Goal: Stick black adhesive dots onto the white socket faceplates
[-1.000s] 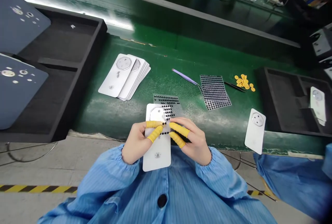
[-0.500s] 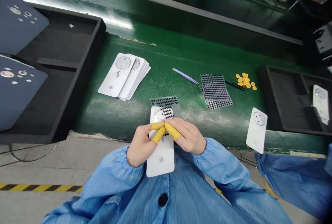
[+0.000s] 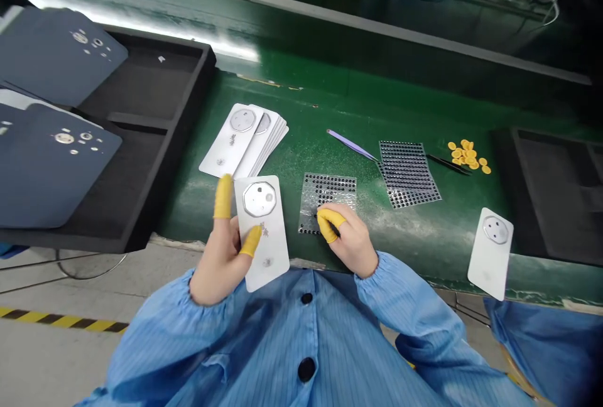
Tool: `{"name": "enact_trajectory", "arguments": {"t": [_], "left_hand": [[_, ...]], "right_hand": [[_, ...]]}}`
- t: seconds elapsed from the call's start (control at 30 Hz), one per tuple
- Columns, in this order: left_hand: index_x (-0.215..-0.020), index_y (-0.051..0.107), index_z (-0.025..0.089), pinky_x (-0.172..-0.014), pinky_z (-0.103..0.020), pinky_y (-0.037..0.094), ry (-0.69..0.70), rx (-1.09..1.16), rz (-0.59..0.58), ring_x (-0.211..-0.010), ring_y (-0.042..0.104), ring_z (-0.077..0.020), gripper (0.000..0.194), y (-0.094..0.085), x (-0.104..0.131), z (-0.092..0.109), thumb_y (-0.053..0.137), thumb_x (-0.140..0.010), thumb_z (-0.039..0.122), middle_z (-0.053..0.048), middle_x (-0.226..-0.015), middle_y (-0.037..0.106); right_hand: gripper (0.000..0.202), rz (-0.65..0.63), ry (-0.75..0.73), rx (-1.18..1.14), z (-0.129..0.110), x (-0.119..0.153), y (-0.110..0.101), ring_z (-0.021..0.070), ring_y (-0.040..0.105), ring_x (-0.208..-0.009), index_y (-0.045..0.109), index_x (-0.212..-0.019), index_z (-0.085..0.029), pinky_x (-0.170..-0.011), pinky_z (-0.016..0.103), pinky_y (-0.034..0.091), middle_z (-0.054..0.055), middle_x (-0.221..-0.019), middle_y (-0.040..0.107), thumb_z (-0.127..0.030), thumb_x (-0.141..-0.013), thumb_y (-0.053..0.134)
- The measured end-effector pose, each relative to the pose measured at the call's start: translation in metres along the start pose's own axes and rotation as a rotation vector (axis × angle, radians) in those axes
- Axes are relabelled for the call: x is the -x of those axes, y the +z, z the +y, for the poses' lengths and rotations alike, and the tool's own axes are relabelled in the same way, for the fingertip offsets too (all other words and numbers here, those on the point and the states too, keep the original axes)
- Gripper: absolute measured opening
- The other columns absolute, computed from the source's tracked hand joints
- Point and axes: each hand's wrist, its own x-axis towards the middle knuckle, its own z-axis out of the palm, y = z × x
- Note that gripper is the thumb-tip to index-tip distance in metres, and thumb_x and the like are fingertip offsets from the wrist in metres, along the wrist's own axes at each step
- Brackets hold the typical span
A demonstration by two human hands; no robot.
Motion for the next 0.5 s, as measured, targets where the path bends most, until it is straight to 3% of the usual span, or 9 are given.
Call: {"name": "enact_trajectory", "arguments": {"t": [0.07,0.1,0.2,0.27,0.37,0.5], "left_hand": [[-0.151,-0.006,0.026,-0.053,-0.028,0.060,-0.081,0.161,0.035,-0.066,0.072,-0.0201,0.090,0.004,0.012,0.008,0.058,-0.088,0.028,-0.005,-0.096,0.075],[-0.151,-0.002,0.028,-0.056,-0.029,0.061,-0.119,0.220,0.039,-0.069,0.072,-0.0201,0.089,0.009,0.018,0.012,0.059,-0.087,0.028,-0.004,-0.096,0.075],[-0.144,0.030,0.025,-0.064,-0.029,0.063,-0.134,0.234,0.075,-0.076,0.073,-0.0203,0.069,0.025,0.030,0.021,0.064,-0.085,0.028,-0.005,-0.097,0.075],[-0.134,0.046,0.022,-0.059,-0.026,0.062,-0.123,0.209,0.107,-0.069,0.072,-0.0189,0.058,0.033,0.033,0.025,0.068,-0.081,0.028,-0.004,-0.091,0.076],[-0.129,0.051,0.021,-0.048,-0.023,0.058,-0.106,0.191,0.137,-0.054,0.066,-0.0149,0.053,0.037,0.034,0.030,0.069,-0.079,0.027,-0.001,-0.078,0.074],[-0.127,0.053,0.022,-0.049,-0.021,0.056,-0.035,0.210,0.185,-0.053,0.064,-0.0127,0.049,0.037,0.034,0.031,0.067,-0.080,0.020,0.001,-0.074,0.073]], "right_hand": [[0.025,0.074,-0.040,0.006,-0.012,-0.006,-0.003,0.0184,0.064,-0.091,0.059,-0.109,-0.018,-0.082,0.036,0.056,0.010,-0.099,0.068,-0.007,-0.086,0.057],[0.028,0.095,-0.061,0.008,-0.019,-0.009,-0.005,0.0185,0.064,-0.092,0.059,-0.111,-0.018,-0.086,0.037,0.055,0.010,-0.100,0.068,-0.006,-0.086,0.057],[0.027,0.038,-0.163,0.051,-0.040,-0.020,-0.014,0.0185,0.065,-0.097,0.060,-0.112,-0.019,-0.097,0.042,0.052,0.008,-0.106,0.070,-0.008,-0.089,0.051],[0.027,-0.025,-0.235,0.127,-0.049,-0.024,-0.020,0.0191,0.065,-0.101,0.063,-0.108,-0.019,-0.097,0.043,0.052,0.008,-0.109,0.070,-0.008,-0.090,0.045],[0.027,-0.070,-0.285,0.219,-0.056,-0.023,-0.027,0.0230,0.062,-0.110,0.064,-0.106,-0.016,-0.096,0.046,0.053,0.012,-0.113,0.069,-0.008,-0.089,0.046],[0.027,-0.102,-0.277,0.221,-0.058,-0.017,-0.028,0.0300,0.054,-0.123,0.062,-0.111,-0.006,-0.095,0.050,0.052,0.021,-0.122,0.063,-0.018,-0.090,0.049]]}}
